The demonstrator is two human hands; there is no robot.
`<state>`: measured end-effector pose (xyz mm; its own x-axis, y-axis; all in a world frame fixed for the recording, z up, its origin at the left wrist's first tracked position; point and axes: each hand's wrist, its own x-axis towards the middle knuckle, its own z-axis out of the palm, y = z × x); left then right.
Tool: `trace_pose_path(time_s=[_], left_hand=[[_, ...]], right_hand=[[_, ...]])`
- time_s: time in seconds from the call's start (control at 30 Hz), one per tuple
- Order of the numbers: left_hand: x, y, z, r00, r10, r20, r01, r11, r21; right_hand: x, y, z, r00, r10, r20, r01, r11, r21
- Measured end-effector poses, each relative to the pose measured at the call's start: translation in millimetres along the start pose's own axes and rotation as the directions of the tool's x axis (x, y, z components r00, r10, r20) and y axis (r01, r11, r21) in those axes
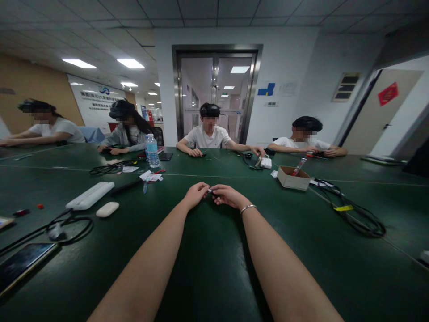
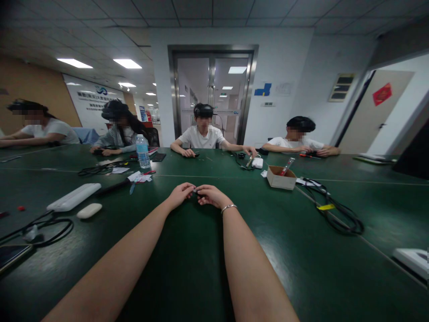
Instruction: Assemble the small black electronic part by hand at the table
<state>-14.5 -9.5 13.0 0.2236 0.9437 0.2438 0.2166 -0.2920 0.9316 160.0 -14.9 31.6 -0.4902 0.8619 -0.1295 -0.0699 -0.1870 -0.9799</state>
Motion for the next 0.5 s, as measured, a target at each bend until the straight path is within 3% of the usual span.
trace_pose_path(time_s=[0.5], left_hand=[[-4.6, 7.9, -1.3, 1.0, -0.007, -0.021, 0.006, 0.999, -0.036]], right_hand=[[0.5, 0.2, -0.9, 1.0, 0.009, 0.003, -0.009, 1.0, -0.005]])
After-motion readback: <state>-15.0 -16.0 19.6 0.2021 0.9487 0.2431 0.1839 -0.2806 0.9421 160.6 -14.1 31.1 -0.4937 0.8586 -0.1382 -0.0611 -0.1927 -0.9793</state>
